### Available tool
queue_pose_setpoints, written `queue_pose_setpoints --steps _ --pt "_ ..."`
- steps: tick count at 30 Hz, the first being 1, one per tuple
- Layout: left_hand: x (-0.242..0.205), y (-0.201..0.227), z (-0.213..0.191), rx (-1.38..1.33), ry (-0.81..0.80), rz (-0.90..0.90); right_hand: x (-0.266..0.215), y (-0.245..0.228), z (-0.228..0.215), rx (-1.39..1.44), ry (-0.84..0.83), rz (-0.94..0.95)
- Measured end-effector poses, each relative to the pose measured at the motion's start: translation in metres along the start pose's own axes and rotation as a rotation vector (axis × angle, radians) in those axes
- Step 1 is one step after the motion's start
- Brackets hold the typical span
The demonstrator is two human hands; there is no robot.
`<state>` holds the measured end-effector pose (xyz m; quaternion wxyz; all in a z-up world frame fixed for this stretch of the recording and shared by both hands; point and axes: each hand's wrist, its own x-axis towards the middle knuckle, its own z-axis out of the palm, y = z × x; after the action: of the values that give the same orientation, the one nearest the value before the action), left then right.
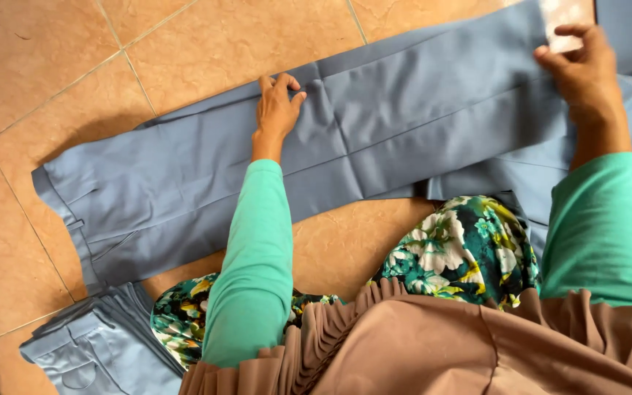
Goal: Folding and stacking blue trousers on a tiled floor
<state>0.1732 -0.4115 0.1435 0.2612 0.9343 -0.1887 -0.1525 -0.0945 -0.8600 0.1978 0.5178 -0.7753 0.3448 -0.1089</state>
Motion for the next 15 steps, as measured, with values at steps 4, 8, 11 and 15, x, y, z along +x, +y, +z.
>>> queue_pose_setpoints --steps 4,8,11,15 --pt "-0.009 0.034 -0.041 -0.154 -0.095 -0.099 0.002 0.008 0.01 -0.292 -0.139 0.094" --pt "-0.015 0.064 -0.068 -0.234 0.044 0.001 0.003 0.015 0.016 -0.325 -0.1 0.146" --pt "0.015 0.021 -0.02 -0.142 0.246 0.183 0.006 0.029 0.017 -0.432 -0.051 0.137" --pt "0.023 0.003 0.01 -0.104 0.269 0.126 -0.011 -0.004 0.023 -0.547 -0.052 0.28"
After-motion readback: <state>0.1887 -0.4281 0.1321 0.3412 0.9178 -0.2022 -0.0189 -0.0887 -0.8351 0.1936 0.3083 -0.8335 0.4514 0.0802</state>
